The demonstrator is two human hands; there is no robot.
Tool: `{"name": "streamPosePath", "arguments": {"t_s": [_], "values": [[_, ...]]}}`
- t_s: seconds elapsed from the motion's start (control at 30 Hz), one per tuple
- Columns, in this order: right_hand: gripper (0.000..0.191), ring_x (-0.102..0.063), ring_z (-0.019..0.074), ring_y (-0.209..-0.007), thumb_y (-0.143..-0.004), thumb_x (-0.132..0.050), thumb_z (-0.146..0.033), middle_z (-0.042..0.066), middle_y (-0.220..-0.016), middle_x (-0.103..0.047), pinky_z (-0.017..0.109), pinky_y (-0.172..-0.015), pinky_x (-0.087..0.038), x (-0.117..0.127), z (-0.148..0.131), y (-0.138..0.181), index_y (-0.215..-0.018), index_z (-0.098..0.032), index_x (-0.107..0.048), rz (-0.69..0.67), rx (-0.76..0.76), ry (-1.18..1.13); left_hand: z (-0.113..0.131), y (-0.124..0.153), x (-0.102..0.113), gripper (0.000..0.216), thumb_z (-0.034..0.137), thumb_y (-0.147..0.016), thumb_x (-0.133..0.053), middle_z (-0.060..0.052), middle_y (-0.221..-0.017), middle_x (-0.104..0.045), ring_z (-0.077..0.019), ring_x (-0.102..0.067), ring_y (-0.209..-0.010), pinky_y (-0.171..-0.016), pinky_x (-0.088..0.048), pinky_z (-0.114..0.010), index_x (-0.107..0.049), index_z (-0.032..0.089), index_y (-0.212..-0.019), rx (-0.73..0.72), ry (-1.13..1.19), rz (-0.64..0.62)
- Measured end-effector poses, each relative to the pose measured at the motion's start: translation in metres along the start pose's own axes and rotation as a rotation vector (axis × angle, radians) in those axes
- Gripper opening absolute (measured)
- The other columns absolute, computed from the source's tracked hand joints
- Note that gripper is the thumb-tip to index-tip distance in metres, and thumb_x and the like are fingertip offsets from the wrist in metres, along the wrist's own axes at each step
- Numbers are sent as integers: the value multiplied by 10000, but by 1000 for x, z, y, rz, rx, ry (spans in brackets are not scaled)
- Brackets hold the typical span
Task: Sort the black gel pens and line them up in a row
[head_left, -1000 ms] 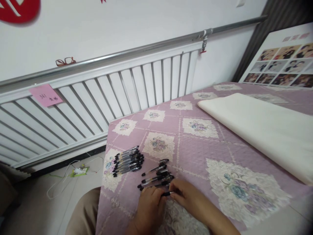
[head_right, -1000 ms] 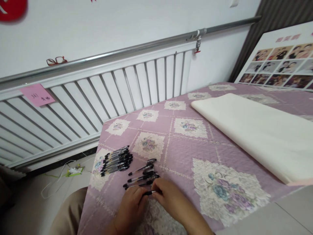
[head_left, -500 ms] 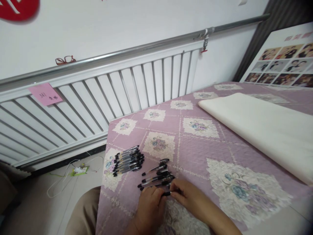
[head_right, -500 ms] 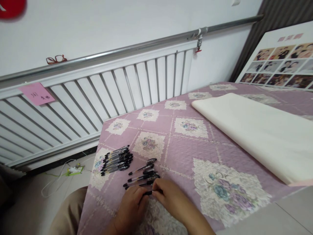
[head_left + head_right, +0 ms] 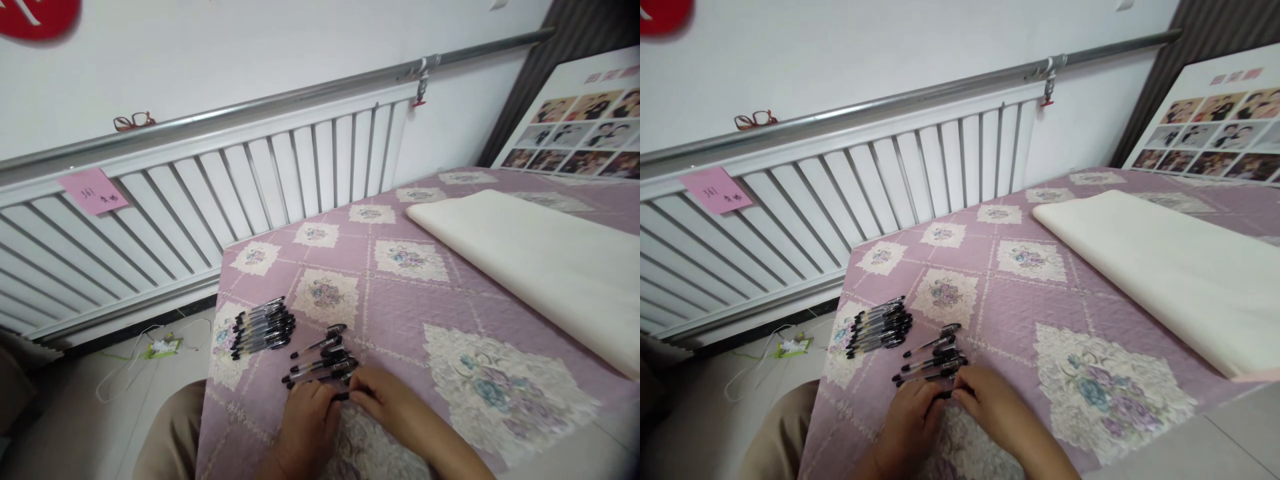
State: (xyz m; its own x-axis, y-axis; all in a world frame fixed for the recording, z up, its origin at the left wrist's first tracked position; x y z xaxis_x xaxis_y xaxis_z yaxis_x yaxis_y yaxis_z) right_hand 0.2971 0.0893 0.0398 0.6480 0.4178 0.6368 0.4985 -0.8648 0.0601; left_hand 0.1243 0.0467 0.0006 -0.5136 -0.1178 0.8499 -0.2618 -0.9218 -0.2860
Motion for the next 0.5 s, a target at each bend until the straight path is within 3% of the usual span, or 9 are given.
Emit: {"name": "streamPosePath", "arguments": {"t_s": [0.2, 0.37, 0.5], "values": [[62, -547, 155, -703, -736, -508, -163, -16, -721, -598, 248, -618, -389, 7, 0, 1, -739, -212, -545, 24, -27, -57, -1, 0, -2, 164, 196, -823, -470, -43, -809, -645, -224, -589, -804, -719, -463, -375, -608, 224, -905, 8, 1, 4], [80, -552, 162, -714, -739, -494, -163, -14, -733, -602, 259, -646, -405, 8, 8, 2, -760, -217, -549, 48, 5, -84, -3, 0, -2, 322, 133, -792, -460, -53, -889, -655, -219, -596, -856, -757, -479, -377, -587, 237, -1069, -54, -3, 16], [95, -553, 165, -715, -733, -479, -150, -13, -735, -603, 264, -648, -406, 7, 12, 1, -755, -219, -541, 66, 19, -74, -4, 0, -1, 357, 119, -776, -471, -59, -929, -654, -215, -596, -872, -754, -490, -365, -584, 246, -1090, -87, 0, 17]]}}
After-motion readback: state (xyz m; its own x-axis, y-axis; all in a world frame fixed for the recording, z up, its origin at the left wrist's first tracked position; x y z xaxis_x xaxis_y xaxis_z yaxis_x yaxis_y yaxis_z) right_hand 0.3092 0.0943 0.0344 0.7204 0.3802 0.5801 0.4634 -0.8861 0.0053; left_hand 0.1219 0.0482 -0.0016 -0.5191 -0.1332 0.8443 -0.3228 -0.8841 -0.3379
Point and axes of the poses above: each hand's wrist, its own y-axis away from the middle knuckle, its own x-axis out of the back of the hand, z = x × y, the point moved 1 cm from there along -y, towards the middle knuckle
